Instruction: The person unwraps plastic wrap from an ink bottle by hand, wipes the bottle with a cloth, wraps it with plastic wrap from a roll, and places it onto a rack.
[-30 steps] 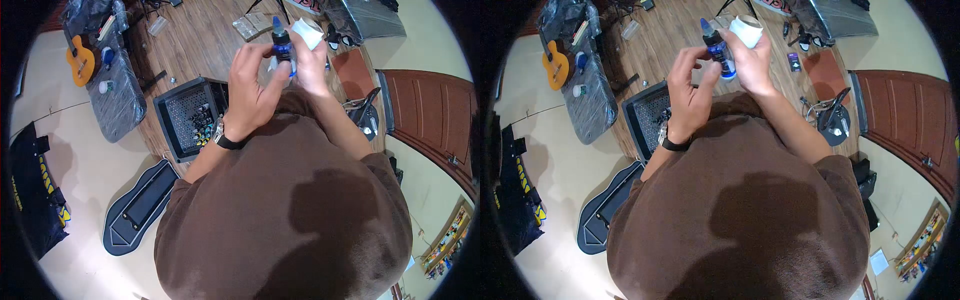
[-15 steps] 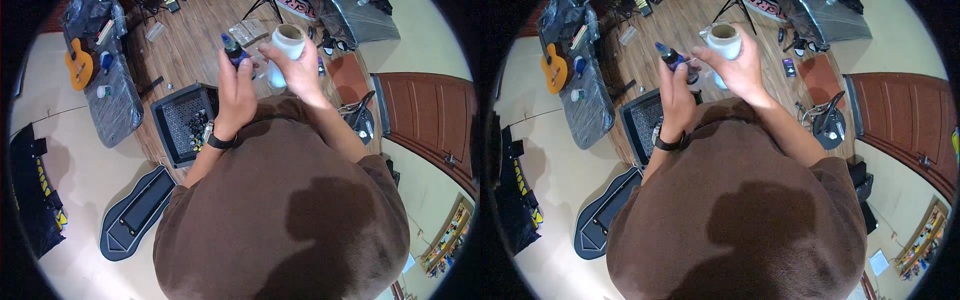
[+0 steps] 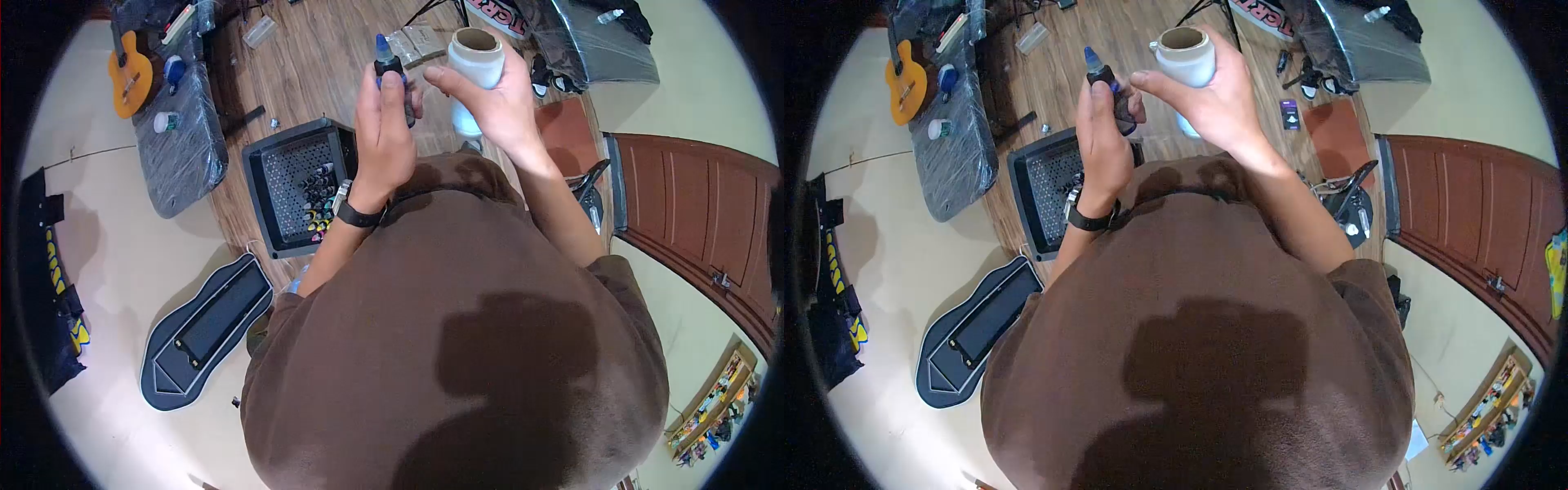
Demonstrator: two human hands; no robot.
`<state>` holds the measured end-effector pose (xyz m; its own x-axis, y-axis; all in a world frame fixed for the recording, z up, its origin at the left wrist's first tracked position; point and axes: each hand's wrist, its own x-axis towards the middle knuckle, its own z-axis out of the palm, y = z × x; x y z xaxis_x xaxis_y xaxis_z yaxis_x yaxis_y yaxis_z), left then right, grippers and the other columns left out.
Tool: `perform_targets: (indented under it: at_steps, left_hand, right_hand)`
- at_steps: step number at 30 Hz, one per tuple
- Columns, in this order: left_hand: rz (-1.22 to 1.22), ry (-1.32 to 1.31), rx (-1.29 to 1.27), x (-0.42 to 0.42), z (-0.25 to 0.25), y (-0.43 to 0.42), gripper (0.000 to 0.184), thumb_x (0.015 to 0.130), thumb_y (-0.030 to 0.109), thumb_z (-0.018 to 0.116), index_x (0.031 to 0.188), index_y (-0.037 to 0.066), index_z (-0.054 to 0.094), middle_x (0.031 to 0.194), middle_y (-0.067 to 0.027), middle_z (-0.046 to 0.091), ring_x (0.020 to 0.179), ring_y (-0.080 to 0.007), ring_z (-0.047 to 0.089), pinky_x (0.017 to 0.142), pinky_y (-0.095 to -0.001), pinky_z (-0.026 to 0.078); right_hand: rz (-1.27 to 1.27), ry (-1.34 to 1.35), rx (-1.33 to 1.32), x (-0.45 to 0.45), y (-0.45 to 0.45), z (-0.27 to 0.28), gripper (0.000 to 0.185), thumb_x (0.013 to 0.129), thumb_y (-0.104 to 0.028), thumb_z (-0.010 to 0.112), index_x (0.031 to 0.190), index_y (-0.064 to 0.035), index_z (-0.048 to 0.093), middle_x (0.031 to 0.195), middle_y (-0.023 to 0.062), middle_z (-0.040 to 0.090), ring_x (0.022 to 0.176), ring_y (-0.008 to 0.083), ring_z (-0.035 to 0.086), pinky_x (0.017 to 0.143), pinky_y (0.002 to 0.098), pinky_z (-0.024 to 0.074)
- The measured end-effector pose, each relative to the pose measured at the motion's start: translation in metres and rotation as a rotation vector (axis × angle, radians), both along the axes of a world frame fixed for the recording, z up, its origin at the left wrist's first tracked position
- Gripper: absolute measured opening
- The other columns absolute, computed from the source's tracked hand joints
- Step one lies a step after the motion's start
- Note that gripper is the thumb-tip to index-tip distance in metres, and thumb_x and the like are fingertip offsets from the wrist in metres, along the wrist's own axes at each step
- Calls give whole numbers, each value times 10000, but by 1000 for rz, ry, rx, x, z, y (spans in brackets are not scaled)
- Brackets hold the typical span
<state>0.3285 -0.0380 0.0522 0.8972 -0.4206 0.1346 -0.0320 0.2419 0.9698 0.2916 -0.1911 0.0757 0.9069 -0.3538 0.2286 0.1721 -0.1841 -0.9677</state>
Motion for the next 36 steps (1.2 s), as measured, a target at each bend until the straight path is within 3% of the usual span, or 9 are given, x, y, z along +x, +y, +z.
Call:
perform_targets:
  at_steps: [4,7,11,15,23,28,36]
  left_hand:
    - [-22,97,-40,-1,-1,1,309,1064,327,337,1023,48,465,824,-19,517,739,-100,478,676,-266,419]
    - [-97,267,-329,1,-5,3,373,1064,357,268,1042,62,495,855,-27,539,748,-115,504,697,-280,437]
    - [-23,279,-317,-2,5,-1,381,1048,334,236,1037,68,509,877,-36,549,764,-132,528,711,-294,445]
    - [-69,328,-394,3,-1,1,345,1022,286,258,1041,52,510,901,-45,557,789,-142,540,725,-293,447]
    - [-86,500,-570,3,0,1,418,996,317,253,986,-3,523,862,-82,552,794,-201,508,754,-322,406]
    - [-98,449,-544,1,3,-1,383,990,306,251,1029,30,515,900,-60,565,779,-169,528,711,-306,427]
    - [7,433,-398,0,0,-6,401,993,319,259,1033,0,498,911,-78,548,791,-196,514,733,-317,406]
  right_hand:
    - [22,-17,-37,2,2,1,261,795,-115,799,941,-50,593,777,7,646,712,80,613,643,235,485]
    - [24,-18,56,5,5,-5,238,797,-98,793,924,-48,598,780,12,653,706,81,616,643,238,486]
    - [14,-36,106,5,7,-4,230,799,-83,785,927,-43,598,779,16,659,712,85,626,649,238,490]
    - [2,-18,98,7,7,-11,225,800,-79,782,923,-37,598,785,22,665,726,90,635,655,241,498]
    - [60,-18,68,8,6,-17,216,808,-63,763,933,-27,591,807,30,670,737,97,645,661,253,511]
    - [91,1,188,4,11,-3,214,810,-46,749,943,-26,583,804,32,668,738,102,647,664,257,515]
    - [27,-21,59,8,4,-14,231,799,-41,753,952,-29,580,797,24,659,740,97,638,674,256,512]
